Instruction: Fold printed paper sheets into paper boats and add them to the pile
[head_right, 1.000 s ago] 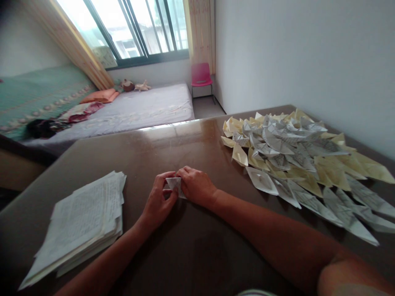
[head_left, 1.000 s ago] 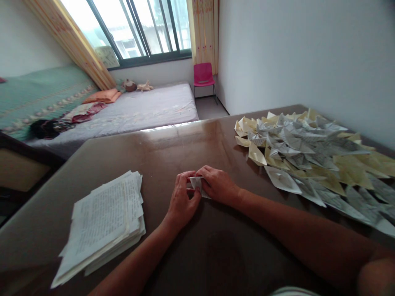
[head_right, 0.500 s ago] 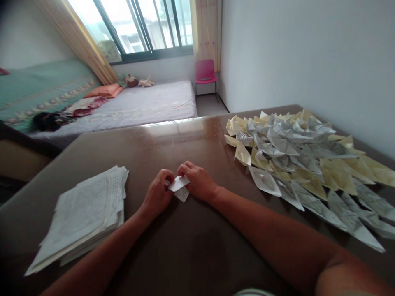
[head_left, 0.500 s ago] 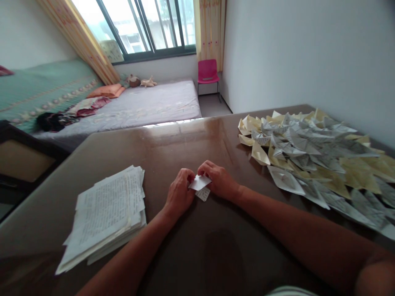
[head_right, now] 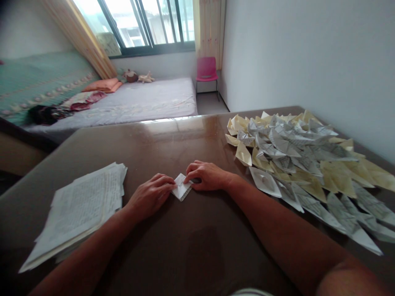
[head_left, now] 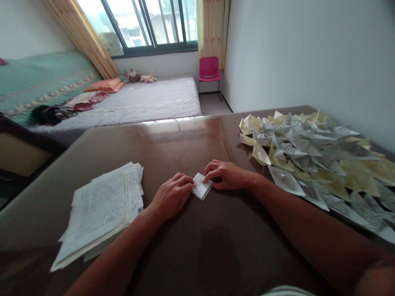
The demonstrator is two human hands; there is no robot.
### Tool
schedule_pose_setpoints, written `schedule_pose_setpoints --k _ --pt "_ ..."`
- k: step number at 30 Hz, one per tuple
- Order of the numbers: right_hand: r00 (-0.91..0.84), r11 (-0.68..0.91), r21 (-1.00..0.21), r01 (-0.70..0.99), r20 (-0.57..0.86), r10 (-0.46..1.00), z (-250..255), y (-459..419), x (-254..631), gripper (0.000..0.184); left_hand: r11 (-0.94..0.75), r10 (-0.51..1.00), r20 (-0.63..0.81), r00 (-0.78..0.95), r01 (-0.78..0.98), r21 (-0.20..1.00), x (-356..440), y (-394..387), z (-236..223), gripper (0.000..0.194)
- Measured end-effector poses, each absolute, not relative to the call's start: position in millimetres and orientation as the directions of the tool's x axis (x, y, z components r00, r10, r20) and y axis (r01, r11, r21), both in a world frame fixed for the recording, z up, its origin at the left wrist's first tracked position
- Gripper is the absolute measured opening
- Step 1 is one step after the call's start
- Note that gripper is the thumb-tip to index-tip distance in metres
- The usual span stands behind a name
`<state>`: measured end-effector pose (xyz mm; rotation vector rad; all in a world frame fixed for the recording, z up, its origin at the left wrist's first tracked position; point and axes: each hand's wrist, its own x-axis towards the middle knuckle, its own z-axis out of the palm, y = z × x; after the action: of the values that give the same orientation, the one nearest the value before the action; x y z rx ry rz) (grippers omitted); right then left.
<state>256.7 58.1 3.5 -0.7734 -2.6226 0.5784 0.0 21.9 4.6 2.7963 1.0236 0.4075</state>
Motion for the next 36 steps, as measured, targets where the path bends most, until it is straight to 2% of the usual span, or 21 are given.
schedule_pose_setpoints --k 5,9,12,16,19,24,29,34,36 --pt "-0.802 0.768 -0.455 0.451 0.171 0.572 7 58 259 0.028 -0.812 0.583 0.184 0.791 0.557 0.176 -4 25 10 0.029" --pt "-0.809 0.770 -0.440 0.462 0.147 0.569 12 57 260 0.030 -0.828 0.555 0.192 0.809 0.517 0.216 -6 27 10 0.031" --pt "-0.766 0.742 -0.441 0.505 0.168 0.621 13 54 255 0.021 -0.823 0.557 0.194 0.808 0.505 0.261 -6 28 9 0.031" --pt "-0.707 0.726 -0.387 0.568 0.223 0.671 7 46 240 0.030 -0.821 0.557 0.227 0.799 0.488 0.295 -5 28 7 0.030" --pt "-0.757 0.753 -0.319 0.576 0.142 0.638 0 40 236 0.039 -0.820 0.556 0.251 0.792 0.474 0.320 -5 29 6 0.029" --pt "-0.721 0.708 -0.269 0.653 0.065 0.690 -5 40 244 0.052 -0.814 0.561 0.247 0.790 0.471 0.340 -8 30 2 0.029" --pt "-0.758 0.738 -0.280 0.613 0.055 0.650 3 35 241 0.051 -0.822 0.552 0.239 0.799 0.474 0.315 -7 30 4 0.030" --pt "-0.805 0.754 -0.329 0.568 -0.034 0.592 17 25 244 0.061 -0.825 0.546 0.238 0.803 0.464 0.323 -8 31 8 0.033" --pt "-0.811 0.758 -0.323 0.567 -0.056 0.583 23 26 250 0.059 -0.834 0.526 0.229 0.819 0.444 0.329 -9 32 10 0.033"
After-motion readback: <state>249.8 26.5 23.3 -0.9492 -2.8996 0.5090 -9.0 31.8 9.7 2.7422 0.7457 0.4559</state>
